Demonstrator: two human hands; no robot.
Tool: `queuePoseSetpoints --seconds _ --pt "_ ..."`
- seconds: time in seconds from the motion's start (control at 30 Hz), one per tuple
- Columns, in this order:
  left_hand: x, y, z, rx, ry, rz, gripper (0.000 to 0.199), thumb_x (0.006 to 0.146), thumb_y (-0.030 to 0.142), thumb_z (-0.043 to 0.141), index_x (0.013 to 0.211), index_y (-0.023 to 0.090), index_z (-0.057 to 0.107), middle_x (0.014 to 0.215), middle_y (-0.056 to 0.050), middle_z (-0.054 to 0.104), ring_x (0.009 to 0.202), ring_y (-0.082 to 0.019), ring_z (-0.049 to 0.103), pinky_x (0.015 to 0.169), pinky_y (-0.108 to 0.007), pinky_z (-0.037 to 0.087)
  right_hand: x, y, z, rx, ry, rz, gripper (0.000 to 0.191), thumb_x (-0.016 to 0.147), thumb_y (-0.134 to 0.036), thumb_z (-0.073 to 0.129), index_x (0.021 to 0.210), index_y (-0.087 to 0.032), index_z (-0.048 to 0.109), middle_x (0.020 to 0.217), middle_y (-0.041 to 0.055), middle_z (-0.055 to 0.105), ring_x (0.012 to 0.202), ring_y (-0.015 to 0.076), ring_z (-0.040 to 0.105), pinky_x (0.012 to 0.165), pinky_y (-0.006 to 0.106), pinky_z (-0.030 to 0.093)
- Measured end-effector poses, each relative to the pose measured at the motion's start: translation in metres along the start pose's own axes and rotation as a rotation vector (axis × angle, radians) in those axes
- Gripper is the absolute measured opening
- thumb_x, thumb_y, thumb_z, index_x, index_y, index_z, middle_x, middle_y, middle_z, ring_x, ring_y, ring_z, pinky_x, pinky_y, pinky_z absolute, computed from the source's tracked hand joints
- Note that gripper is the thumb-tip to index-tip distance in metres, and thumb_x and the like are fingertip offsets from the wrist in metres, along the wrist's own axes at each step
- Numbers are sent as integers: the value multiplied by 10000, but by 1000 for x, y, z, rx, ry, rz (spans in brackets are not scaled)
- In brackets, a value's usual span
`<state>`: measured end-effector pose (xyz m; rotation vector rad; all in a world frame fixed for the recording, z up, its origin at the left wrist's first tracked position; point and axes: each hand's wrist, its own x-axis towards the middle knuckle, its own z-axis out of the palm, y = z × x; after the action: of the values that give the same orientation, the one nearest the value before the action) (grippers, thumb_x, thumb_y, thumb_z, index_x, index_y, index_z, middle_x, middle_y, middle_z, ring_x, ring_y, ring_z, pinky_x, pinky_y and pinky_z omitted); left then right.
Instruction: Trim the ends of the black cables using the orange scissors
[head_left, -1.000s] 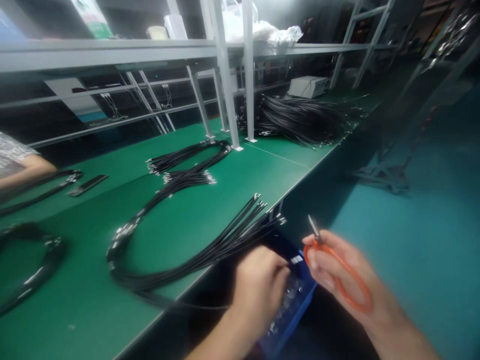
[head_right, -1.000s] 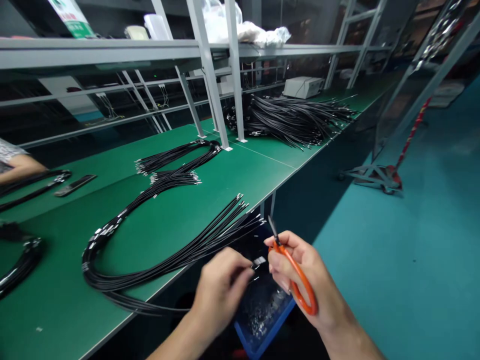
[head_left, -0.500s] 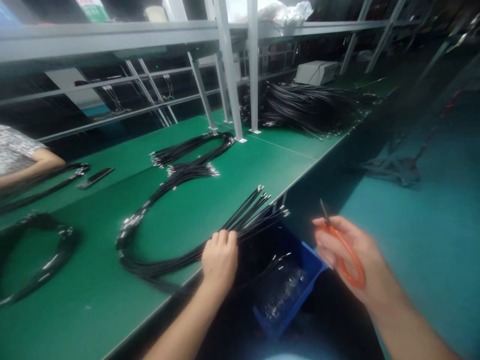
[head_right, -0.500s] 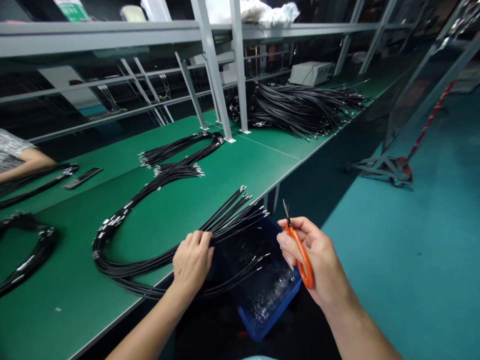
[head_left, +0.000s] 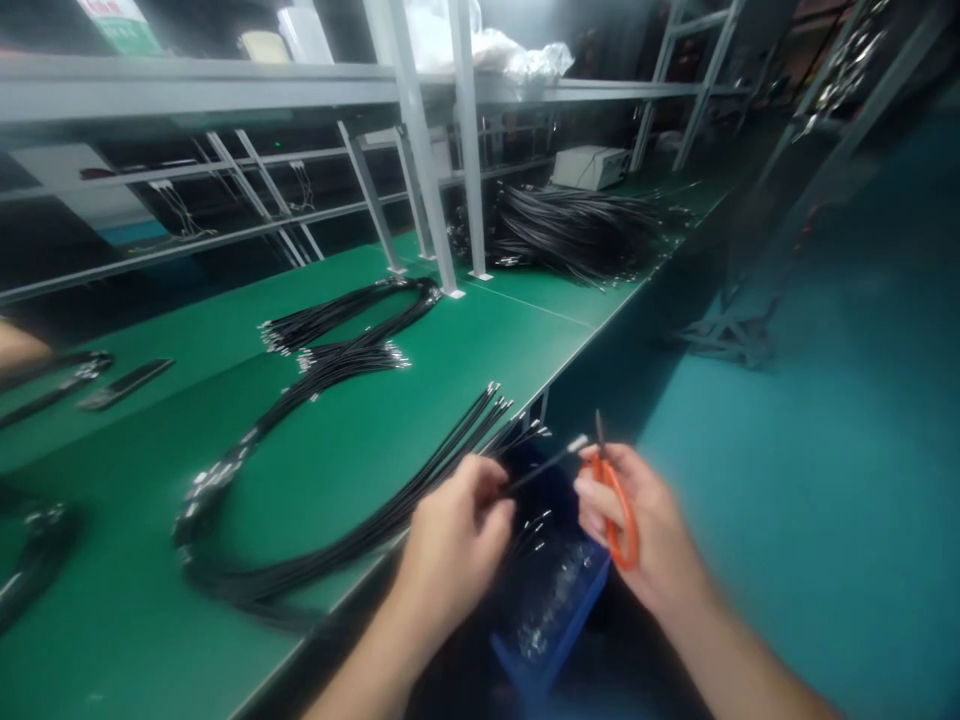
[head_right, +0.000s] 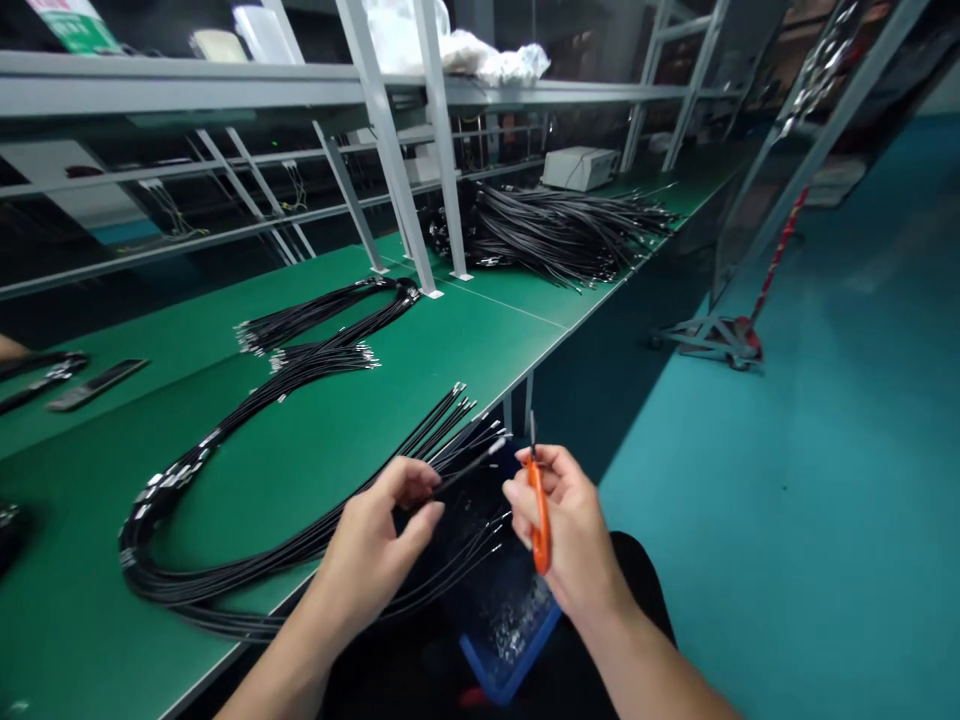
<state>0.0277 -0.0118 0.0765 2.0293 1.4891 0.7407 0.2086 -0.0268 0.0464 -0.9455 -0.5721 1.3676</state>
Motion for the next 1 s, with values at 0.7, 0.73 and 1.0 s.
queuePoseSetpoints --seconds 0.7,0.73,1.0 --pt "0 23 27 -506 -15 -3 155 793 257 652 666 169 654 667 11 591 623 -120 515 590 -217 384 -18 -6 24 89 69 -107 298 695 -136 722 920 -220 546 709 -41 638 517 79 552 481 182 442" --pt "0 24 27 -481 -1 7 147 791 247 651 666 170 660 661 10 594 613 -119 513 582 -218 383 -18 -6 25 89 74 -109 293 694 -138 723 915 -218 547 702 -42 635 525 83 562 492 184 450" --pt "-7 27 29 -290 109 47 122 807 229 619 705 200 680 665 1 610 584 -134 529 552 -229 399 -15 -7 30 96 66 -98 285 683 -142 736 893 -207 554 696 -35 634 533 97 584 549 223 481"
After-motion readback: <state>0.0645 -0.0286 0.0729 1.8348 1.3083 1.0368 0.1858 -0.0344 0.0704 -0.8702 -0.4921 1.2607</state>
